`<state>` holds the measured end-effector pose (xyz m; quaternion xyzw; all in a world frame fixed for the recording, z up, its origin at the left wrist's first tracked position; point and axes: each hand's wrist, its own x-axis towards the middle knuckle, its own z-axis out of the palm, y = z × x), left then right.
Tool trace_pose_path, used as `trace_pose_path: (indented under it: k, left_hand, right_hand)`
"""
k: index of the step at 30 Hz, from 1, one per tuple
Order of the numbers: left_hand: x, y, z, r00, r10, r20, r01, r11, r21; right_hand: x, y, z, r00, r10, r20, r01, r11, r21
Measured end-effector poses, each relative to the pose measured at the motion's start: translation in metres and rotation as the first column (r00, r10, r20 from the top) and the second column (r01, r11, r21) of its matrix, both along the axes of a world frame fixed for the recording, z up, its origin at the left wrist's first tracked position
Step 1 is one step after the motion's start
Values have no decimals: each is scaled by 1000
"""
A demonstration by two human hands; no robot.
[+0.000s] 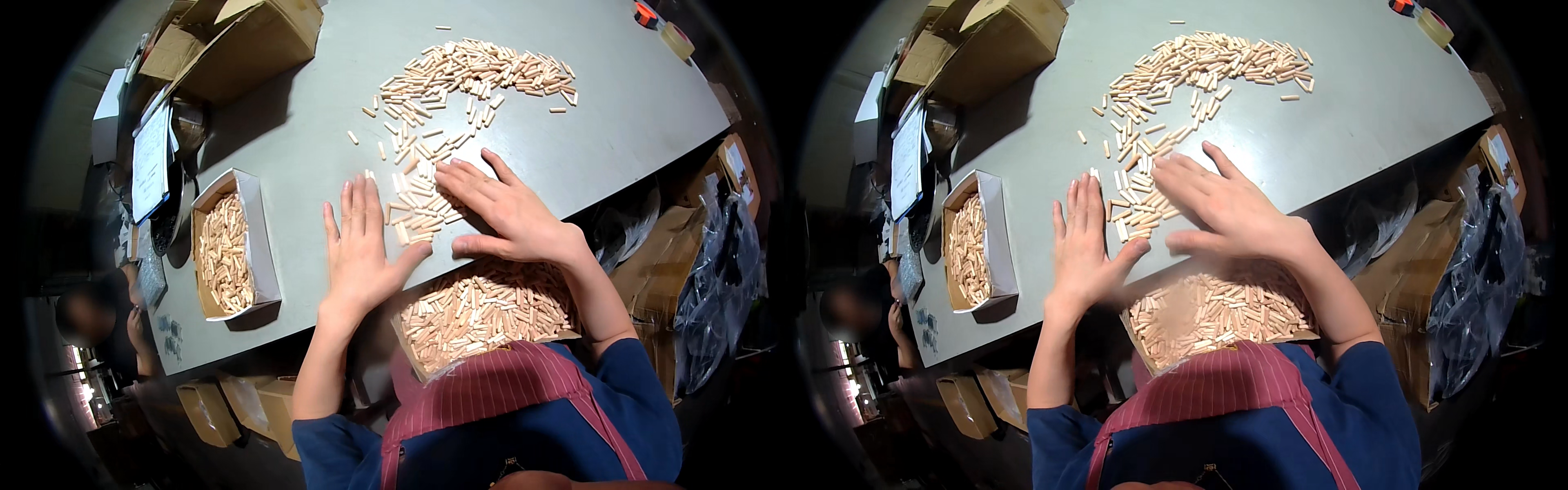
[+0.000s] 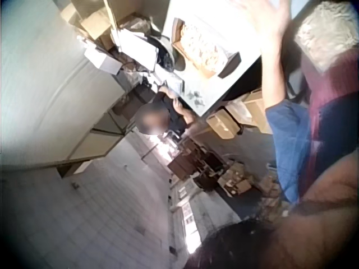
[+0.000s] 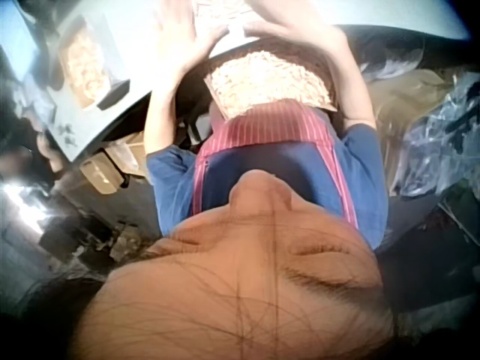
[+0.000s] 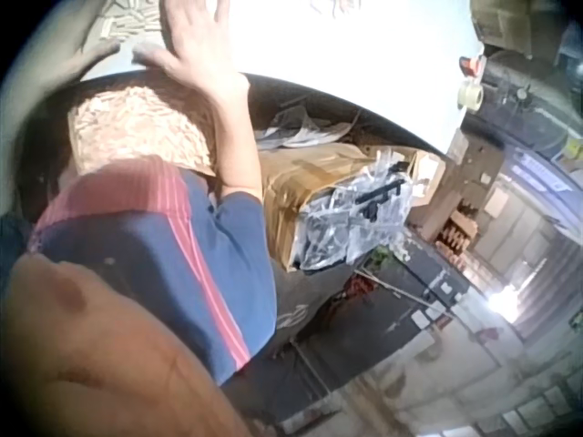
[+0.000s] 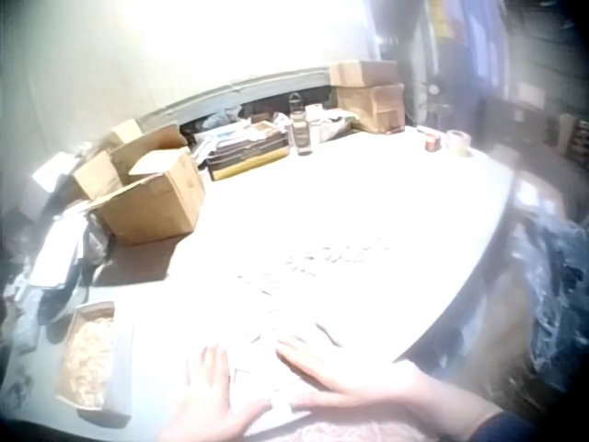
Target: The person repeatedly picks up small wooden pegs from a pile on the table and places them into a cardboard box. The hands work continuously to transfer the pegs from the table surface into the box, gradually reducing the pile on the table.
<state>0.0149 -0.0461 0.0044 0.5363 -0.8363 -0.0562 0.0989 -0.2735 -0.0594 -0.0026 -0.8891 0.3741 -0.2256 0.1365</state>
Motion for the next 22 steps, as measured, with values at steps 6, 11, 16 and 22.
trace_pose_path:
  k: [6,11,16,22]
  left_hand:
    - [1,0,-2,1000,-8,25,8,999,-33]
    - [-1,0,0,1000,-18,-13,18,999,-36]
    - [1,-3,-8,999,-4,-53,3,1000,-15]
    - [-2,-6,-5,997,0,-72,0,1000,-1]
  right_hand:
    - [-7,1,3,933,-40,359,-30,982,188]
    - [-15,0,-10,423,-434,795,-129,840,527]
    - [-18,-4,-15,355,-423,834,-129,861,492]
    - [-18,-4,-16,337,-427,839,-126,863,489]
